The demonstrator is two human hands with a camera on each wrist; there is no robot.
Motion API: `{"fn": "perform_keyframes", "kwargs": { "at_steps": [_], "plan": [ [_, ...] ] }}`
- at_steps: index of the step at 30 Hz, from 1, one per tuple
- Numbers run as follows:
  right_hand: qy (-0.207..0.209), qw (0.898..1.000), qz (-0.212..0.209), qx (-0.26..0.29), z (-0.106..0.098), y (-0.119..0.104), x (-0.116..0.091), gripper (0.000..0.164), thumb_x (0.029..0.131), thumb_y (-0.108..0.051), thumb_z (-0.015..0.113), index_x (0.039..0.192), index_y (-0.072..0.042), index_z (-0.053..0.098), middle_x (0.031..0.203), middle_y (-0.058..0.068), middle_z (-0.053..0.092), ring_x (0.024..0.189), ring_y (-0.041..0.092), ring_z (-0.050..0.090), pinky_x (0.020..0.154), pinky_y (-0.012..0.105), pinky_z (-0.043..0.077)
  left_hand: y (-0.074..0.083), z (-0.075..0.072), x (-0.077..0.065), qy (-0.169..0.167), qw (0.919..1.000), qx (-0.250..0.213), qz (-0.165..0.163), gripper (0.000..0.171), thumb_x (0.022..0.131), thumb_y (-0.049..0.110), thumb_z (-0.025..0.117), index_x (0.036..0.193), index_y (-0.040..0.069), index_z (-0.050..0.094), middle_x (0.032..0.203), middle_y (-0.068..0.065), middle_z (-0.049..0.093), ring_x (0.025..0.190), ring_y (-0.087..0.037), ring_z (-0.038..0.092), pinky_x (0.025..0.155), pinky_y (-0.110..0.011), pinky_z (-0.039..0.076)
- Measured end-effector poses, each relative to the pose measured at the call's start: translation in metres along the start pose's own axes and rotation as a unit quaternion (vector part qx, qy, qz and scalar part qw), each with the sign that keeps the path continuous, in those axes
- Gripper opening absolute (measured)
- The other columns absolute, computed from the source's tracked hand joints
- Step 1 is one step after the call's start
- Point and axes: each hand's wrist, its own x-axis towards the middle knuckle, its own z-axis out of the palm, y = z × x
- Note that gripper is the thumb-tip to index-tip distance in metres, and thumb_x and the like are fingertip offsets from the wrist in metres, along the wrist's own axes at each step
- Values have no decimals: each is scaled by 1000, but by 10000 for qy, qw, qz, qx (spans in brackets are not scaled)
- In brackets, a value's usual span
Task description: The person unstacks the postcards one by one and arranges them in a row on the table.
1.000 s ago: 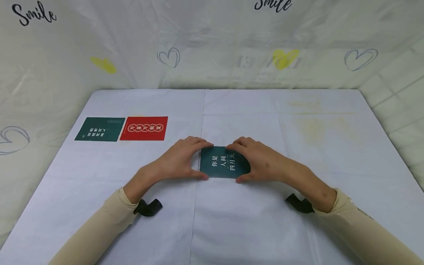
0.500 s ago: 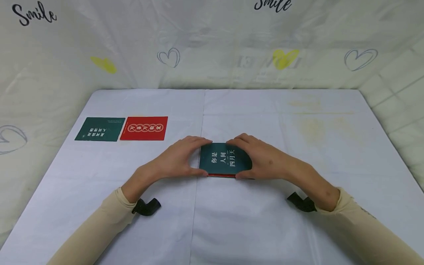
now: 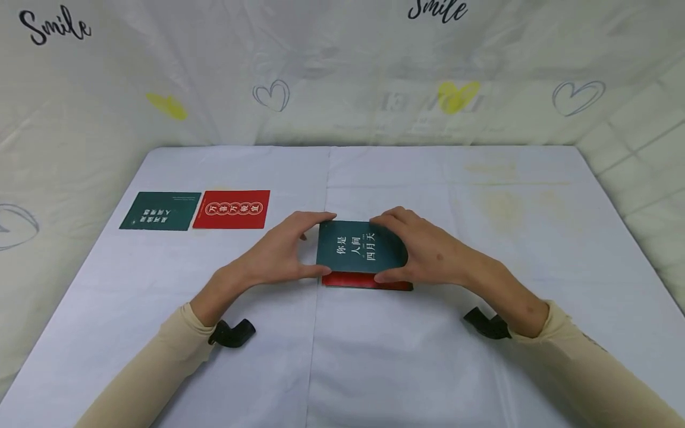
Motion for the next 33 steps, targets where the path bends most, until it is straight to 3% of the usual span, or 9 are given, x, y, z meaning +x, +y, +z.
{"fn": "perform_keyframes", "kwargs": {
  "at_steps": [7, 12, 16, 23, 28, 33],
  "plan": [
    [216, 9985, 492, 45, -1, 2, 3, 102, 74, -55, 90, 155, -14, 43, 147, 8, 50, 127, 30, 57, 103, 49, 54, -6, -4, -1, 270, 9996, 17, 41, 98, 73, 32, 94, 157, 18, 44, 155, -1, 50, 139, -22, 48, 100, -42, 57],
    [244, 9943, 873, 565, -1, 2, 6, 105, 80, -48, 88, 161, -12, 32, 147, 12, 48, 131, 32, 57, 99, 48, 59, -11, -5, 0, 448, 9990, 13, 68, 100, 73, 31, 94, 158, 18, 43, 155, -3, 50, 139, -23, 48, 100, -44, 57],
    [479, 9891, 919, 1046, -1, 3, 8, 96, 88, -37, 84, 161, -8, 30, 146, 14, 51, 127, 31, 59, 96, 48, 60, -13, -7, 0, 551, 9984, -2, 109, 101, 73, 31, 94, 158, 18, 42, 157, -3, 49, 141, -22, 47, 100, -44, 57],
    [990, 9772, 994, 1593, 1, 3, 12, 69, 97, -23, 74, 154, -7, 40, 127, 14, 65, 109, 29, 68, 94, 47, 61, -15, -8, 1, 674, 9977, -7, 79, 100, 74, 30, 93, 159, 15, 41, 159, -4, 47, 142, -22, 45, 101, -45, 57],
    [1057, 9655, 1157, 2081, 3, 1, 15, 68, 99, -21, 72, 156, -8, 39, 121, 14, 68, 103, 27, 71, 96, 46, 61, -17, -9, 1, 738, 9973, 47, -7, 100, 75, 32, 93, 159, 18, 41, 159, -4, 46, 143, -23, 45, 101, -45, 57],
    [999, 9525, 1286, 2572, 5, 1, 18, 69, 100, -21, 70, 159, -9, 36, 119, 15, 68, 101, 25, 72, 91, 37, 61, -19, -10, 2, 830, 9965, 40, -67, 100, 75, 30, 93, 159, 17, 40, 159, -5, 47, 141, -22, 47, 101, -45, 57]
  ]
}}
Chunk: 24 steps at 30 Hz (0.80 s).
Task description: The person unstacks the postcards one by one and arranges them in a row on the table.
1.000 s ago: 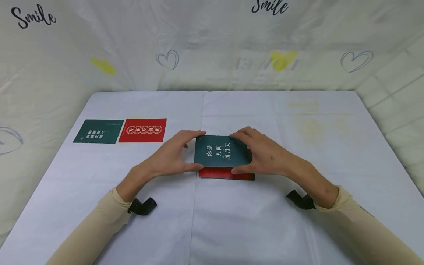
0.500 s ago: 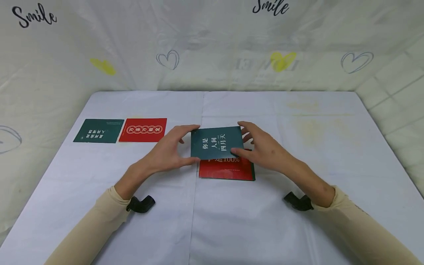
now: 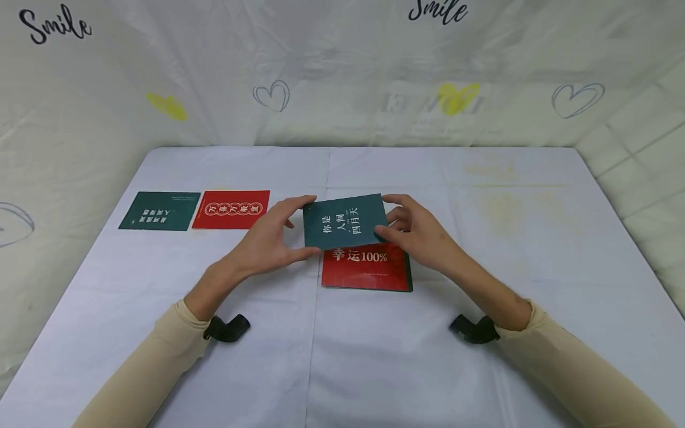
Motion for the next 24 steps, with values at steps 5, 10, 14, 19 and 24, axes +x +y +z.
{"fn": "perform_keyframes", "kwargs": {
  "at_steps": [5, 10, 14, 19, 24],
  "plan": [
    [-134, 9989, 51, 446, 3, 1, 2, 69, 100, -17, 69, 159, -10, 34, 115, 16, 69, 96, 22, 76, 91, 36, 63, -1, -2, 1, 90, 9999, -67, -98, 102, 75, 28, 93, 160, 17, 37, 157, -7, 47, 140, -23, 47, 99, -46, 58],
    [-34, 9979, -50, 645, 4, 0, 3, 64, 102, -14, 66, 158, -10, 35, 109, 16, 70, 88, 22, 76, 88, 32, 63, -1, -3, 1, 107, 9998, -103, -118, 101, 76, 27, 92, 160, 18, 37, 158, -7, 47, 141, -24, 47, 99, -46, 59],
    [65, 9970, -54, 773, 6, -1, 5, 62, 102, -16, 67, 157, -13, 37, 102, 15, 69, 80, 23, 76, 84, 25, 62, -1, -3, 1, 114, 9998, -112, -120, 101, 76, 26, 92, 160, 18, 37, 158, -7, 47, 140, -24, 48, 98, -46, 59],
    [128, 9952, -74, 964, 7, -2, 6, 62, 102, -19, 67, 156, -16, 37, 96, 16, 69, 76, 22, 75, 86, 24, 60, 0, -3, 1, 149, 9997, -127, -162, 100, 77, 25, 92, 161, 17, 36, 159, -8, 45, 141, -25, 47, 98, -47, 59],
    [183, 9906, -165, 1347, 8, -3, 7, 61, 103, -18, 65, 156, -17, 37, 96, 20, 68, 74, 21, 73, 88, 25, 60, -1, -2, 2, 366, 9985, -178, -366, 105, 77, 25, 92, 162, 17, 31, 163, -10, 39, 140, -27, 50, 97, -48, 60]
  ]
}}
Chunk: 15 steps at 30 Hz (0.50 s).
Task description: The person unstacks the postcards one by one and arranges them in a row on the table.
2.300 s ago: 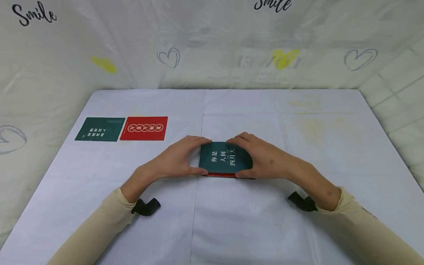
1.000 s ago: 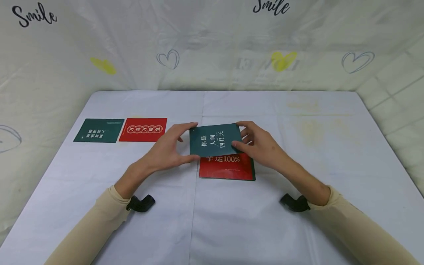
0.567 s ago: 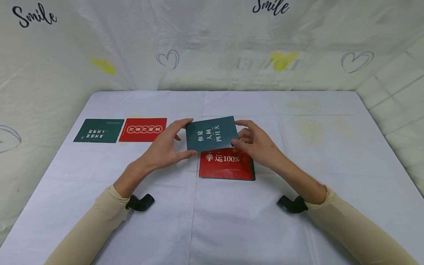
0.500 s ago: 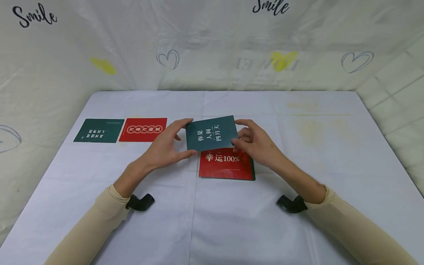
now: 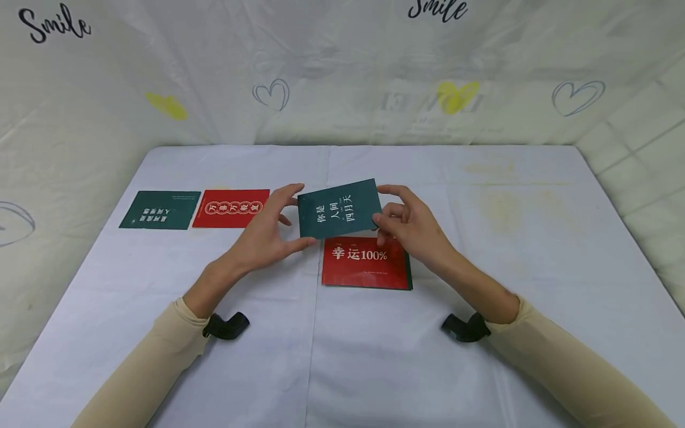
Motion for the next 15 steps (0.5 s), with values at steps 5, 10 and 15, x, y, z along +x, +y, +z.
{"fn": "perform_keyframes", "kwargs": {
  "at_steps": [5, 10, 15],
  "plan": [
    [188, 9995, -80, 227, 3, -1, 1, 61, 103, -17, 65, 157, -17, 36, 101, 24, 66, 75, 23, 71, 83, 23, 61, -2, 0, 1, 392, 9986, 105, -344, 105, 79, 29, 91, 163, 17, 28, 163, -10, 37, 132, -27, 60, 91, -45, 62],
    [253, 9990, -100, 363, 7, -2, 3, 60, 104, -16, 63, 157, -16, 34, 107, 28, 64, 76, 20, 69, 81, 23, 58, -1, -1, -1, 604, 9945, 138, -844, 100, 82, 33, 89, 162, 15, 31, 149, -11, 52, 118, -26, 68, 88, -43, 61],
    [240, 9987, -62, 448, 11, -4, 3, 61, 104, -16, 63, 158, -17, 34, 110, 28, 65, 78, 18, 69, 82, 23, 58, 1, -1, -3, 559, 9915, 61, -1170, 92, 85, 31, 86, 160, 11, 37, 134, -13, 62, 108, -28, 71, 90, -45, 61]
  ]
}}
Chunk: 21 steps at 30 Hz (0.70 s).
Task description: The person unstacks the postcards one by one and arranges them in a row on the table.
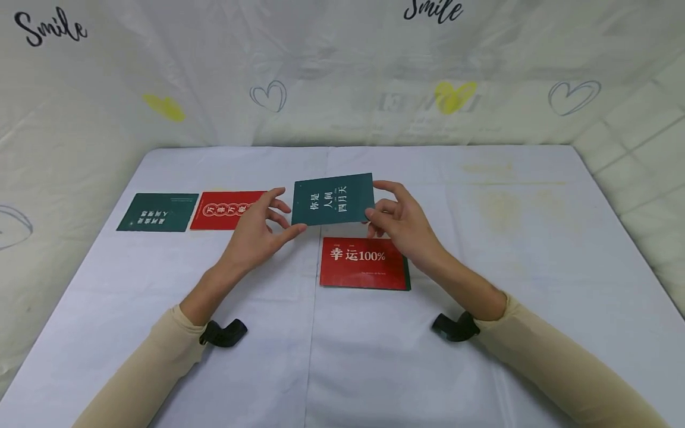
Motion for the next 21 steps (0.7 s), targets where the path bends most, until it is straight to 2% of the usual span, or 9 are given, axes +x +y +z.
{"fn": "perform_keyframes", "kwargs": {
  "at_steps": [4, 10, 21],
  "plan": [
    [-27, 10000, 15, 30, 3, 0, 1, 62, 104, -17, 63, 158, -18, 33, 110, 27, 66, 79, 19, 70, 83, 23, 58, -2, 1, -2, -43, 10000, -67, -55, 85, 88, 29, 84, 158, 9, 41, 128, -14, 65, 105, -28, 72, 89, -43, 60],
    [-66, 9999, 28, -88, 6, 1, 2, 64, 103, -17, 65, 159, -18, 33, 110, 25, 67, 80, 20, 71, 83, 23, 58, -4, 1, -4, -28, 9999, -110, -115, 78, 91, 28, 82, 157, 10, 44, 128, -13, 65, 104, -27, 72, 86, -39, 60],
    [-326, 9976, 371, -490, 11, -2, 7, 76, 99, -16, 68, 164, -18, 28, 109, 18, 65, 85, 23, 70, 86, 27, 59, -7, 1, -7, 148, 9993, -169, -301, 68, 93, 25, 80, 153, 11, 51, 128, -14, 66, 109, -30, 69, 88, -44, 61]
  ]
}}
